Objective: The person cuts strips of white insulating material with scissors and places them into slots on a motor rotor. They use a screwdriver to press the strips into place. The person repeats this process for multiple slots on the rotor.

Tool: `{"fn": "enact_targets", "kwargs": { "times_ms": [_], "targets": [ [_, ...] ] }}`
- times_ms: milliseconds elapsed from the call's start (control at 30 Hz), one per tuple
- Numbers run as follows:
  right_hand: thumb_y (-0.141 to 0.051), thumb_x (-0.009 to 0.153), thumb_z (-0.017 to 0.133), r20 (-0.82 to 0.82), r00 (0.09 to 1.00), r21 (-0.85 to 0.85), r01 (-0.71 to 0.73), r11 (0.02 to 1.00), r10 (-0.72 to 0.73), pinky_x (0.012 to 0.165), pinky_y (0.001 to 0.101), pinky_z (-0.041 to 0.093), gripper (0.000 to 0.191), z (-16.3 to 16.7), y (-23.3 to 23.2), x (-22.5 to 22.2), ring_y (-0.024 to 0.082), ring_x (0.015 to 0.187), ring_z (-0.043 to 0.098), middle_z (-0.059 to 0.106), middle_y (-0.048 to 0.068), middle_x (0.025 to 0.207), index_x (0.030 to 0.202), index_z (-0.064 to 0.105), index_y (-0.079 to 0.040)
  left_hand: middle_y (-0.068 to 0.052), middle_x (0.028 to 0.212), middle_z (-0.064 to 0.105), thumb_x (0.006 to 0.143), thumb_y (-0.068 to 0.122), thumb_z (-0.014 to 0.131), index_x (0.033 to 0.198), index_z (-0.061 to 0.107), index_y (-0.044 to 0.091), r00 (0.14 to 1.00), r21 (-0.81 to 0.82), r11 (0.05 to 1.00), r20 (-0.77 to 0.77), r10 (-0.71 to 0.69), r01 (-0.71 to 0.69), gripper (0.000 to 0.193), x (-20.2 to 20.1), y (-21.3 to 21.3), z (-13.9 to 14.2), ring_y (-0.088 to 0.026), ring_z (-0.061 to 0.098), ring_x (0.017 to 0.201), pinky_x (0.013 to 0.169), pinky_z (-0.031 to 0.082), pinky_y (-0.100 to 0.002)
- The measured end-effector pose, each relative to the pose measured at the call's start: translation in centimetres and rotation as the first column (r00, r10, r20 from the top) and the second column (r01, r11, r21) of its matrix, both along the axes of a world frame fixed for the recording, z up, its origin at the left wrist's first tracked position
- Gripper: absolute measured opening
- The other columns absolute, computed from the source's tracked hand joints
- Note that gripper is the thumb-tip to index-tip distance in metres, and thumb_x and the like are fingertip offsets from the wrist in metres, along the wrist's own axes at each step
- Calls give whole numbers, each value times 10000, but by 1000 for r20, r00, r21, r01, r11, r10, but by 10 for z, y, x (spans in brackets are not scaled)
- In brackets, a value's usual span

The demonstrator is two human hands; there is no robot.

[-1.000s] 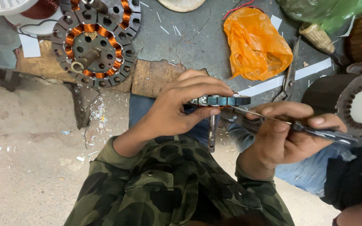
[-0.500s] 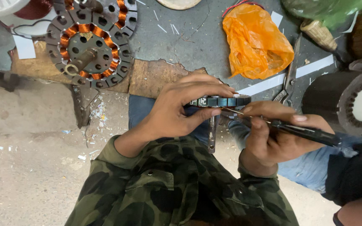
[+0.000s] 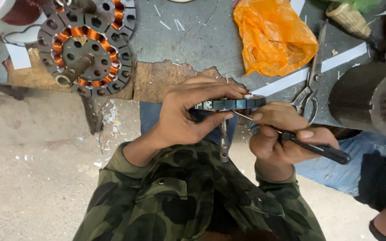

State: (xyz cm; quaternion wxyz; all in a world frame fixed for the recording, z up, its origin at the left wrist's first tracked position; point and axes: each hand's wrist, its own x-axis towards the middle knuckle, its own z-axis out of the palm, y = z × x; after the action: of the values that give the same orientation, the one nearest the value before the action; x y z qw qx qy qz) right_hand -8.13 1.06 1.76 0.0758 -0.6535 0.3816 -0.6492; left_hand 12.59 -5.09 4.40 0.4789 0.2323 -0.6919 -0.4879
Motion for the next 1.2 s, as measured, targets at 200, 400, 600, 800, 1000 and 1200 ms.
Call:
{"fn": "enact_targets", "kwargs": {
  "times_ms": [200, 400, 600, 800, 1000, 1200],
  "targets": [
    [-126, 1004, 648, 330, 922, -85, -183, 979, 201, 649, 425, 641, 360, 13, 0, -20, 263, 782, 783, 708, 215, 882, 1205, 352, -82, -102, 1226, 754, 858, -24, 825, 1198, 718, 25, 1000, 11, 1000, -12, 4, -4, 360, 0, 4, -1, -231, 736, 1145, 1038, 561, -342],
    [-15, 996, 629, 228, 972, 32, -62, 998, 53, 652, 406, 650, 329, 4, 8, -25, 283, 765, 773, 693, 274, 853, 1167, 360, -94, -97, 1203, 759, 857, -9, 835, 1190, 724, 28, 999, -2, 1000, 24, 29, -29, 353, -1, 6, -3, -239, 734, 1188, 1042, 563, -359],
    [62, 922, 652, 160, 947, 85, -295, 952, 279, 788, 473, 696, 313, 14, 1, -39, 352, 864, 771, 692, 272, 909, 1050, 395, -63, -97, 1224, 755, 879, -11, 825, 1197, 723, 29, 1000, 7, 1000, -2, 13, -13, 336, -1, 5, -2, -231, 728, 1186, 1042, 568, -352],
    [181, 827, 656, -238, 880, 253, -353, 901, 412, 776, 457, 651, 330, 73, -4, -38, 446, 933, 733, 665, 317, 984, 855, 405, -32, -103, 1239, 746, 868, -8, 822, 1215, 711, 35, 999, -28, 998, -12, 51, -51, 367, -5, 5, -6, -234, 725, 1175, 1054, 567, -355],
    [193, 728, 654, -474, 816, 284, -214, 935, 331, 781, 496, 624, 210, 81, 5, -1, 459, 908, 743, 654, 366, 1014, 858, 499, 137, -95, 1210, 757, 905, -13, 815, 1253, 699, 41, 991, 13, 991, -5, 132, -132, 371, -2, 5, -9, -215, 749, 1139, 1028, 574, -327],
    [118, 856, 654, -63, 986, 306, -131, 943, 157, 698, 396, 671, 261, 73, -2, 10, 448, 894, 748, 697, 276, 973, 849, 451, -46, -90, 1203, 734, 918, 22, 798, 1258, 701, 54, 990, 202, 969, 8, 140, -139, 356, -2, 0, -1, -252, 733, 1075, 959, 585, -339]
  ]
}}
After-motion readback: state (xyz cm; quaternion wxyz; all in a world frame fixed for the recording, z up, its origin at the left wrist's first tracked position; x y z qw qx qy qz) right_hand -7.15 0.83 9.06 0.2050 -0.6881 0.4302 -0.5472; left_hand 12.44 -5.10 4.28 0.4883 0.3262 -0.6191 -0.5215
